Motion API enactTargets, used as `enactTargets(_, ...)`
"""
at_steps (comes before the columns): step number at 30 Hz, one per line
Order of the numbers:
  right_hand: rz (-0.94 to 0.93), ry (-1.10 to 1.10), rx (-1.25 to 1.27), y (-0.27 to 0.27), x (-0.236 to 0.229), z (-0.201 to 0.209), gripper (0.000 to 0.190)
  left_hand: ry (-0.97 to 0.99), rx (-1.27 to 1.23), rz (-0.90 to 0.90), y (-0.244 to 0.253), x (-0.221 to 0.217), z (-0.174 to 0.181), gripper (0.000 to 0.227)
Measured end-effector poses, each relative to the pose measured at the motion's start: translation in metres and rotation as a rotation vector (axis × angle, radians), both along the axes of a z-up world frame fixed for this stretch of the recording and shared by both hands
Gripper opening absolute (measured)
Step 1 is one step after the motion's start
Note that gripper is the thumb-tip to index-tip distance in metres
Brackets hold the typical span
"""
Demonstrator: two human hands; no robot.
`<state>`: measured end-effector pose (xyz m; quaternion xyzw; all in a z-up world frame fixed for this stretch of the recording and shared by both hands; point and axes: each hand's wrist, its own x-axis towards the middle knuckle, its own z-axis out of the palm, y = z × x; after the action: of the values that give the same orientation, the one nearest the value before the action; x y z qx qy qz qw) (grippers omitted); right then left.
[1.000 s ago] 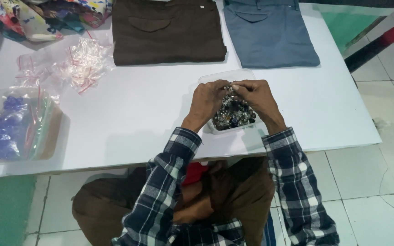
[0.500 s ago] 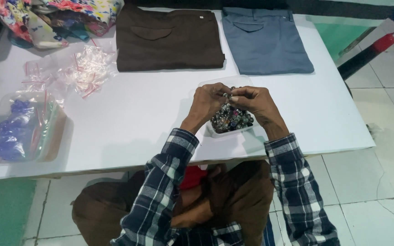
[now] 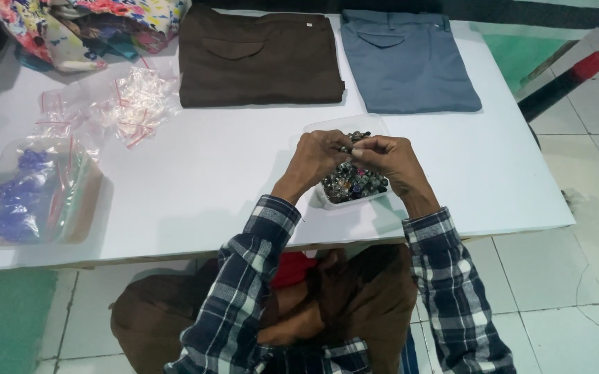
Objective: The person sorts small metal buttons from a clear plastic container, picking them out by hand and placing them on the table. They also handle small purple plastic pieces and clear zip-lock bags, placing the purple pieces into a bag.
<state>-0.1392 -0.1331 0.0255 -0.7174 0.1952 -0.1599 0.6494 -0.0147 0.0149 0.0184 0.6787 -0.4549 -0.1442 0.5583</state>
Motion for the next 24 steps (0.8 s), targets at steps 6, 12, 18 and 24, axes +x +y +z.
enactTargets(6, -0.024, 0.026, 0.152, -0.001, 0.001, 0.002, 0.023, 0.106, -0.070, -0.018, -0.004, 0.006, -0.008, 0.031)
enactTargets(12, -0.023, 0.034, 0.212, -0.007, 0.002, -0.002, 0.026, 0.146, -0.066, -0.045, -0.004, 0.008, -0.010, 0.031)
enactTargets(18, -0.033, 0.022, 0.272, -0.008, 0.002, -0.003, 0.026, 0.116, -0.093, -0.085, -0.002, 0.008, -0.007, 0.027)
enactTargets(24, -0.050, 0.033, 0.293, -0.005, 0.003, -0.001, 0.026, 0.035, -0.050, -0.039, -0.005, 0.009, -0.005, 0.017)
